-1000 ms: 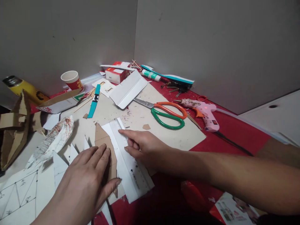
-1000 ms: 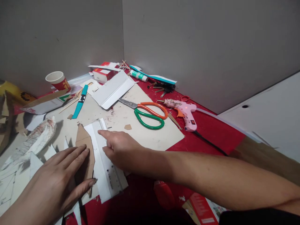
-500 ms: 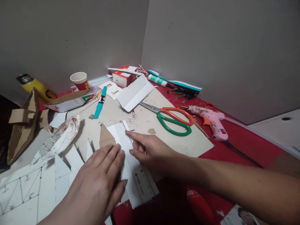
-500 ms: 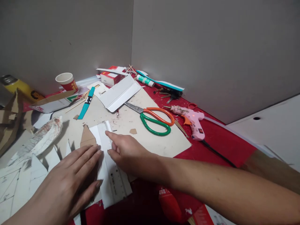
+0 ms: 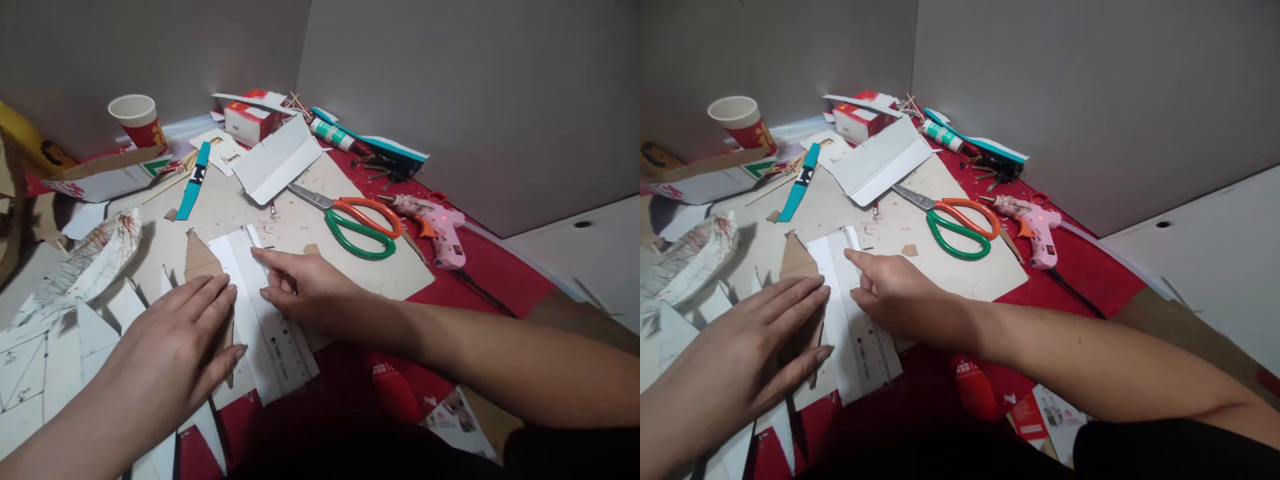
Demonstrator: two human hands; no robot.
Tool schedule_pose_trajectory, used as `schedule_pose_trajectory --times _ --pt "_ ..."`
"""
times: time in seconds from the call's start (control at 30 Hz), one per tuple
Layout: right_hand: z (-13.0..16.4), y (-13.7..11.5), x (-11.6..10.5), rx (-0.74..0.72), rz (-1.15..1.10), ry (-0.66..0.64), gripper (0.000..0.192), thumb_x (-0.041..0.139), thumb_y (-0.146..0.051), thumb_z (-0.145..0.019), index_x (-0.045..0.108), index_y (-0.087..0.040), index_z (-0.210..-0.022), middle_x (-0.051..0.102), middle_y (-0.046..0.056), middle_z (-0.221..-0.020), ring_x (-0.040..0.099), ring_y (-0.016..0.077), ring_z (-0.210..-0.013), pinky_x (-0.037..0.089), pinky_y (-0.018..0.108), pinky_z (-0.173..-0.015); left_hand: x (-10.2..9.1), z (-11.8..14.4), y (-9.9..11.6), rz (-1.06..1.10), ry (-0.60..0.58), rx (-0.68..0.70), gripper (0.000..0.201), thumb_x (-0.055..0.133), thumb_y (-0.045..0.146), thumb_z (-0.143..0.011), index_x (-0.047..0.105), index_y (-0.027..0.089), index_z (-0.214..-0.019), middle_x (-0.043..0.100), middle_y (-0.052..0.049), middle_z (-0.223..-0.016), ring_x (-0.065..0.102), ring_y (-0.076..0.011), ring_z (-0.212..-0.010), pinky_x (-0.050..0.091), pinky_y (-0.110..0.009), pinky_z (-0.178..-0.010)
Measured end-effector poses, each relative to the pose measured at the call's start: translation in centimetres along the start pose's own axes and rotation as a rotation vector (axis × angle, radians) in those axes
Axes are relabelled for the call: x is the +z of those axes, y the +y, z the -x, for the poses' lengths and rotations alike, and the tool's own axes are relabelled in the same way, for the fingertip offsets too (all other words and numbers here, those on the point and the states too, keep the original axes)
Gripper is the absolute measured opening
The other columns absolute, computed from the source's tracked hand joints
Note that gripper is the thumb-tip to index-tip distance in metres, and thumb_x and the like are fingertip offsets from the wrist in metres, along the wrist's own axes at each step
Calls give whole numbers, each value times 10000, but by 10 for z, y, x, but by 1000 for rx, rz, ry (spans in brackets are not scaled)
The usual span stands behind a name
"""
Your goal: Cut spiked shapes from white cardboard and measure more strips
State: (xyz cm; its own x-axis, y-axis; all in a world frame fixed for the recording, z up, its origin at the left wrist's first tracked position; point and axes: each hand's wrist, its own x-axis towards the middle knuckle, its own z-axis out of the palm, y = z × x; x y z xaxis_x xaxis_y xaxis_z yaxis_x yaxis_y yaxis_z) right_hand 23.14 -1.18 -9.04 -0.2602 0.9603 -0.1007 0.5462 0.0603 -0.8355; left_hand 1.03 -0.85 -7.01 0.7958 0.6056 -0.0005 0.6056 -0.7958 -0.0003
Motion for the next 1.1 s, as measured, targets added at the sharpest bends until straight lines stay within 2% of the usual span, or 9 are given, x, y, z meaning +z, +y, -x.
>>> schedule_pose_trajectory --times 0.27,0.43,0.53,0.63,0.7,0.8,1.03,1.1 --pt "0 -4 -2 24 35 -9 585 547 -84 -832 473 -110 -1412 550 -46 -655 500 118 -599 426 272 -660 3 0 -2 4 22 4 635 468 541 -885 543 116 -1351 557 -158 -1396 502 -324 -1287 484 -480 -1005" --pt "0 -1 -1 1 11 -24 607 543 -103 -832 445 -101 -1431 563 -39 -664 500 119 -587 405 260 -590 1 3 1 30 39 3 628 505 514 -887 499 112 -1370 540 -168 -1405 498 -324 -1286 496 -477 -990" --pt "-1 1 -1 10 -22 -28 622 545 -116 -825 438 -110 -1438 583 -31 -682 507 118 -594 394 253 -565 -4 6 0 34 122 -56 557 511 465 -903 508 115 -1336 552 -182 -1376 528 -318 -1248 511 -456 -961" --pt "0 2 0 47 -73 -32 629 547 -137 -827 434 -158 -1445 592 -30 -707 515 116 -607 398 246 -563 -11 6 -5 -65 214 -195 481 497 437 -909 554 104 -1252 633 -203 -1223 605 -349 -1091 526 -493 -875" --pt "0 2 0 66 -104 -29 632 550 -156 -832 425 -185 -1451 581 -34 -706 515 114 -601 398 242 -556 -14 4 -10 -114 165 -273 510 491 458 -899 551 87 -1243 678 -204 -1074 636 -367 -958 525 -518 -794" --pt "1 0 -1 87 -121 -25 639 563 -176 -837 415 -190 -1458 565 -37 -695 511 112 -589 391 237 -539 -13 0 -13 -95 63 -324 580 500 500 -880 521 84 -1283 689 -177 -953 638 -370 -882 510 -516 -744" --pt "1 -5 -3 102 -99 -41 641 552 -165 -837 404 -139 -1460 555 -30 -714 504 113 -598 396 246 -551 -9 -3 -13 147 35 -448 692 601 433 -826 364 137 -1405 691 -148 -992 645 -340 -897 521 -460 -706" --pt "1 -4 -2 95 -87 -36 637 554 -176 -838 409 -136 -1457 558 -27 -715 510 119 -610 405 252 -565 -10 -4 -15 192 3 -506 679 615 446 -808 392 154 -1379 695 -136 -947 657 -328 -829 519 -441 -647"
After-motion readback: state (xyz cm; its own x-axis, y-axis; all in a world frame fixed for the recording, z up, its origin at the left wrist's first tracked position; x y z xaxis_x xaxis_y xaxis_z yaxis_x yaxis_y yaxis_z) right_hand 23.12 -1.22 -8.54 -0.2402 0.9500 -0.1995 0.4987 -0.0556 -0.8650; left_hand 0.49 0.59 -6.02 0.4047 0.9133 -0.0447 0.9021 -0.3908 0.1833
